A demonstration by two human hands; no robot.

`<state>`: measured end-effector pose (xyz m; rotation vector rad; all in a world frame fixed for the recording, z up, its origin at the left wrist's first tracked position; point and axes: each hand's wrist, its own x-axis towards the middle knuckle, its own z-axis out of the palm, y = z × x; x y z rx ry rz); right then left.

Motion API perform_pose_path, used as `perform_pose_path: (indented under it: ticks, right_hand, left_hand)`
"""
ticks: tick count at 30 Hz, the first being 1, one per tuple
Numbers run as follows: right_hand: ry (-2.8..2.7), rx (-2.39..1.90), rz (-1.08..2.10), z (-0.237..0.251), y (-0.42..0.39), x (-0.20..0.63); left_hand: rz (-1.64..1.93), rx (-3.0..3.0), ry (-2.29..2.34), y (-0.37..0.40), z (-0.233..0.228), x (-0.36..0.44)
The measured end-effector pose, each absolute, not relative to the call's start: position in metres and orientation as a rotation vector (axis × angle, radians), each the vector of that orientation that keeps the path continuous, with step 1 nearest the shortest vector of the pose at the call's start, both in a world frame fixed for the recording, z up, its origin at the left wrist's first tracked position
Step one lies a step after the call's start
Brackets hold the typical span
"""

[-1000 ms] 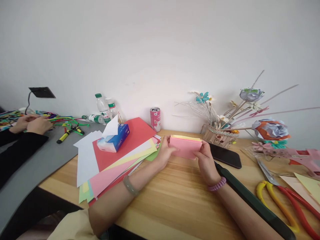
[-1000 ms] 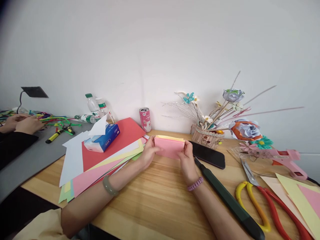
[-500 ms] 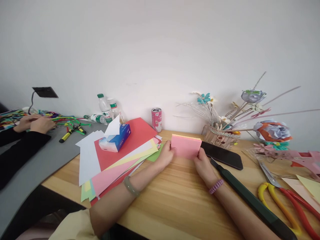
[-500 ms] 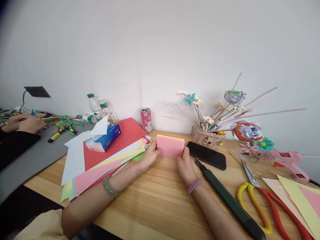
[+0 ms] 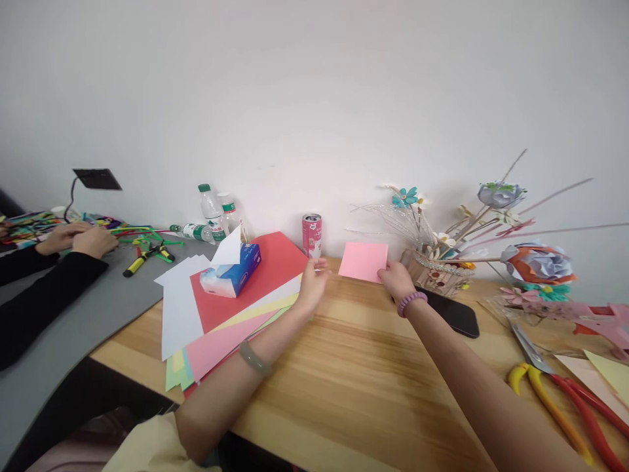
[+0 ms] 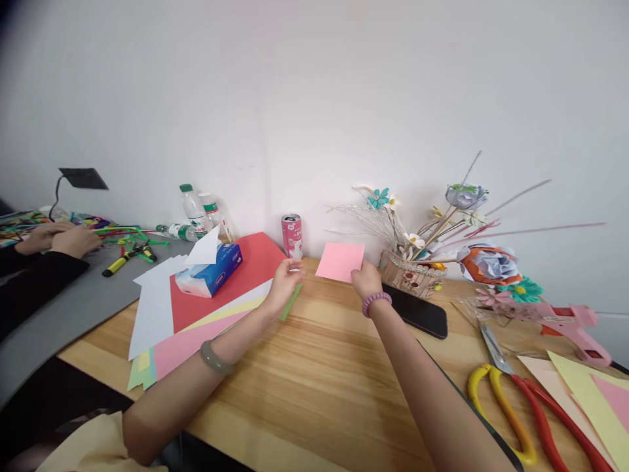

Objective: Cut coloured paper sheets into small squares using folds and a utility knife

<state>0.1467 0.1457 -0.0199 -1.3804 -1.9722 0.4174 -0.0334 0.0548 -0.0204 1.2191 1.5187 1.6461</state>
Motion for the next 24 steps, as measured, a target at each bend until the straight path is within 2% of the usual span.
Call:
perform_pose_path:
  ticks: [4,7,14,24]
  right_hand:
    - [-2.106,-1.397,0.205,-0.01,0.135,0.133]
    - [-2.293,-1.272,0.062,-0.007,0.106,0.122]
    - [-2.752,-0.918,-0.093,-0.01,0.043,0.076]
    - [-2.884,-0.82,-0.252,-0.015,0.036,0.05]
  left_hand:
    - [1.637,1.411,1.562,0.033,0.012,-0.07]
    - [1.441,1.646,1.62,0.003,0.025,-0.102]
    - [0.861,2.009,1.922,-0.045,-0.002,-0.151]
    - [0.374,2.29,2.13,-0.044,-0.01,-0.162]
